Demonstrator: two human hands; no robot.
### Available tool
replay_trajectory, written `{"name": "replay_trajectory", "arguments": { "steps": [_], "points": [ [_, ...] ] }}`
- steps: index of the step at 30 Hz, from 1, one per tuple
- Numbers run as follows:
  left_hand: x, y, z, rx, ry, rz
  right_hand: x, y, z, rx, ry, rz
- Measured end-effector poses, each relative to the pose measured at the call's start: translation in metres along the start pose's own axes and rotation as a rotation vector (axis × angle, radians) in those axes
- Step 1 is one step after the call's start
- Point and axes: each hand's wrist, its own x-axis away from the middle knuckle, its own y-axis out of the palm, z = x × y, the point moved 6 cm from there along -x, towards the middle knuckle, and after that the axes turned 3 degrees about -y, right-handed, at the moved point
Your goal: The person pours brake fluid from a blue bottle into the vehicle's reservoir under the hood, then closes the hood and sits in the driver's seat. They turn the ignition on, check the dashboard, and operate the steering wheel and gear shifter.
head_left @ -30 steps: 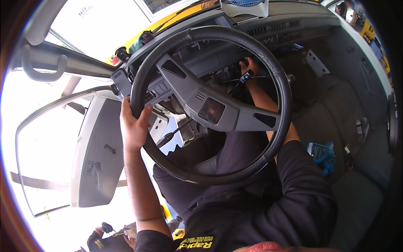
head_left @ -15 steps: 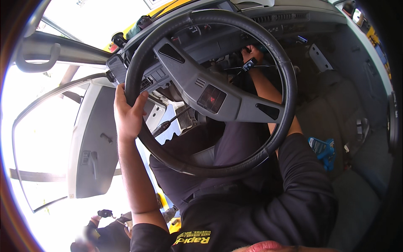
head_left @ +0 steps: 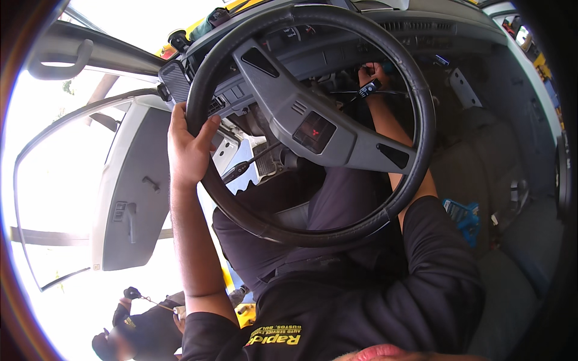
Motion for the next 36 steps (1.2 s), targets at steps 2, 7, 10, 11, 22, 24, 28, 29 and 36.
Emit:
{"name": "replay_trajectory", "arguments": {
  "steps": [2,7,10,11,22,24,28,29,36],
  "points": [
    [0.0,-0.001,0.001,-0.013,0.017,0.003,0.003,0.001,0.011,0.004,0.078,-0.088],
    [0.001,-0.002,0.0,-0.016,0.0,0.007,0.002,0.004,0.023,-0.304,0.019,-0.309],
    [0.002,-0.001,0.001,-0.023,0.005,0.009,-0.001,0.01,0.031,-0.242,0.105,-0.417],
    [0.002,-0.001,0.001,-0.023,0.003,0.009,-0.002,0.012,0.036,-0.133,0.171,-0.441],
    [0.003,-0.002,-0.003,0.003,0.001,0.014,-0.012,-0.021,0.017,-0.297,0.044,-0.408],
    [0.004,-0.002,-0.003,0.022,0.017,0.029,-0.009,-0.039,0.019,-0.482,0.251,-0.347],
    [0.004,-0.001,-0.008,0.062,0.01,0.017,-0.008,-0.093,-0.003,-0.672,0.192,-0.253],
    [0.003,-0.001,-0.008,0.072,0.016,0.006,-0.01,-0.104,-0.008,-0.617,0.185,-0.285],
    [0.002,-0.003,-0.01,0.045,-0.006,-0.008,-0.038,-0.17,-0.007,-0.58,0.313,-0.455]
  ]
}}
